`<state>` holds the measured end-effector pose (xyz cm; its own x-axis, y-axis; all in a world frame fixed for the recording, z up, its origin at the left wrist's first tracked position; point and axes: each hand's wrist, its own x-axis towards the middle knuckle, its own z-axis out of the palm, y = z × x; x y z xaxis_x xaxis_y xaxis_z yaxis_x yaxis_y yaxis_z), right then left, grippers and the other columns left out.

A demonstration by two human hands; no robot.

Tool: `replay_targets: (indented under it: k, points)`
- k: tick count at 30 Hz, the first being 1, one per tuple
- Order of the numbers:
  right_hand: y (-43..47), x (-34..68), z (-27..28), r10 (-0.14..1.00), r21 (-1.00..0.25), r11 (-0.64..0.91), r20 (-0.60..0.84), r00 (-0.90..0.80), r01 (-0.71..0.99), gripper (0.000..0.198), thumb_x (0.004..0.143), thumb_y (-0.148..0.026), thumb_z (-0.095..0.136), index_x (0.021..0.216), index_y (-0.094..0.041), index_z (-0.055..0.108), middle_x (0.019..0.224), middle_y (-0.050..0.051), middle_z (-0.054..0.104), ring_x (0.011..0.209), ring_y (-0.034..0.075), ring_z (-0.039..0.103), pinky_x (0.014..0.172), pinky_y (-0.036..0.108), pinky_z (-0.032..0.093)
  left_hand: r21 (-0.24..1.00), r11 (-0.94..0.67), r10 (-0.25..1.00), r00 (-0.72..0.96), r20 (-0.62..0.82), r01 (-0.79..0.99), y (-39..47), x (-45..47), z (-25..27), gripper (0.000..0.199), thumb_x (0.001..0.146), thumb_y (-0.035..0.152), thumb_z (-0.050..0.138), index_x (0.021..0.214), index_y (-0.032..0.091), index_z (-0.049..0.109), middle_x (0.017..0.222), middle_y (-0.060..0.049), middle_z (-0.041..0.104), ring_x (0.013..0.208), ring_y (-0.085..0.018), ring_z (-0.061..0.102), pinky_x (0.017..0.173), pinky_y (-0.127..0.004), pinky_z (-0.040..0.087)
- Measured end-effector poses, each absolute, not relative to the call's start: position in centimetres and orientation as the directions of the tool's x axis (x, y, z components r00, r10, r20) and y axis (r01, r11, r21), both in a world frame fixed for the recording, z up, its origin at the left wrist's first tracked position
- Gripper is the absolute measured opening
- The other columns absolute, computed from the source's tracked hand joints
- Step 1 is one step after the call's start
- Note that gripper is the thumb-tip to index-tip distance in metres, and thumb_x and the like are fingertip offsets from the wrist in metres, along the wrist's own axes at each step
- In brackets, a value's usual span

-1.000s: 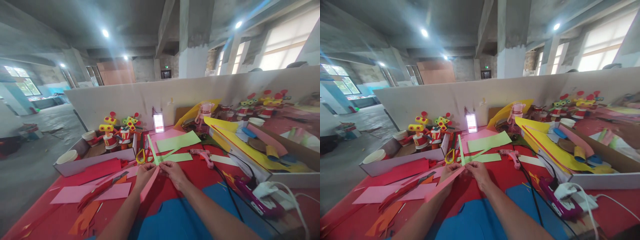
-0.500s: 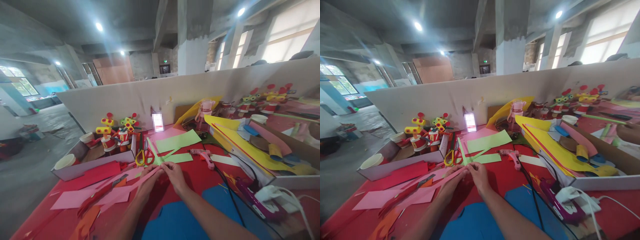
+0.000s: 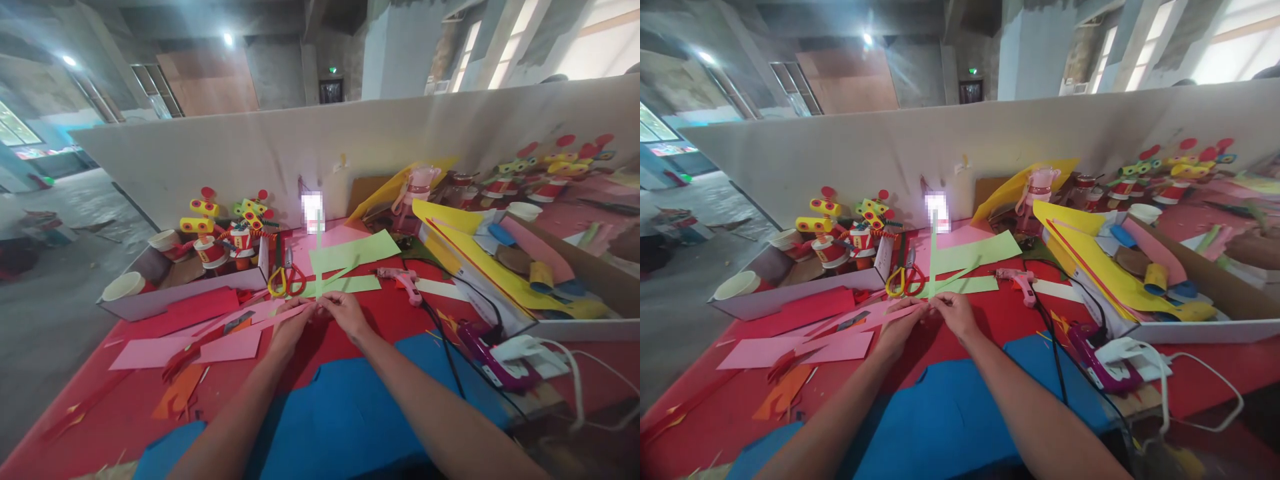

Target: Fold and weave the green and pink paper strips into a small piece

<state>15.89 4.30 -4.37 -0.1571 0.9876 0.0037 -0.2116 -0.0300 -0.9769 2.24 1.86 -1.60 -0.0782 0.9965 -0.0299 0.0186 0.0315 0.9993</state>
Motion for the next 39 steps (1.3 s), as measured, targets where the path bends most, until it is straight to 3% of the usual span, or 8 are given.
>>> replay_targets:
  k: [4,7,14,23,31,39]
  points:
    - [4.39,15.97,-4.47,0.971,-0.94,-0.16,-0.096,-0.217,-0.301,0.046,0.056,-0.059,0.078,0.066,-0.017,0.064,0.059,0.001,0.064,0.058,0.015,0.062,0.066,0.031,0.053,0.999,0.041,0.996,-0.084,-0.039,0.025,1.84,2.2,-1.51,0.018,0.063,0.032,0.077,0.064,0.016,0.069,0.058,-0.003,0.065,0.053,-0.012,0.054,0.053,-0.022,0.041]
    - [4.32,16.16,-4.32,0.959,-0.924,-0.198,-0.114,-0.259,-0.327,0.049,0.056,-0.062,0.077,0.065,-0.016,0.063,0.058,0.001,0.064,0.059,0.015,0.063,0.07,0.033,0.054,0.998,0.037,0.995,-0.098,-0.032,0.042,1.9,2.19,-1.47,0.018,0.063,0.032,0.076,0.063,0.016,0.069,0.057,-0.002,0.065,0.053,-0.011,0.053,0.053,-0.022,0.04]
    - [4.23,16.52,-4.17,0.952,-0.936,-0.154,-0.055,-0.3,-0.316,0.036,0.061,-0.049,0.079,0.068,-0.016,0.066,0.064,-0.001,0.064,0.062,0.012,0.062,0.073,0.031,0.055,0.997,0.026,0.996,-0.082,-0.02,0.076,2.15,2.09,-1.84,0.018,0.065,0.032,0.073,0.063,0.015,0.069,0.056,-0.002,0.065,0.053,-0.012,0.054,0.053,-0.022,0.04]
    - [4.37,16.69,-4.41,0.933,-0.918,-0.244,-0.135,-0.333,-0.311,0.035,0.06,-0.046,0.082,0.068,-0.015,0.068,0.062,0.001,0.066,0.06,0.013,0.065,0.071,0.032,0.057,0.999,0.027,0.997,-0.073,-0.025,0.032,2.27,2.15,-2.1,0.02,0.062,0.034,0.077,0.063,0.016,0.067,0.058,-0.002,0.066,0.053,-0.013,0.056,0.052,-0.023,0.043]
    - [4.14,16.82,-4.05,0.93,-0.91,-0.222,-0.089,-0.357,-0.351,0.033,0.056,-0.037,0.085,0.076,-0.015,0.071,0.073,0.002,0.07,0.071,0.015,0.068,0.088,0.037,0.055,0.999,0.013,0.995,-0.104,-0.009,0.04,2.37,2.18,-1.68,0.02,0.06,0.032,0.078,0.062,0.016,0.066,0.056,-0.001,0.065,0.05,-0.011,0.054,0.052,-0.023,0.042]
    - [4.28,16.44,-4.46,0.943,-0.93,-0.203,-0.101,-0.318,-0.306,0.037,0.058,-0.044,0.083,0.079,-0.015,0.073,0.071,0.002,0.07,0.068,0.014,0.067,0.081,0.035,0.056,0.998,0.0,0.996,-0.092,0.006,0.071,2.46,2.16,-2.0,0.017,0.062,0.031,0.075,0.062,0.017,0.067,0.056,-0.001,0.065,0.051,-0.012,0.055,0.052,-0.023,0.042]
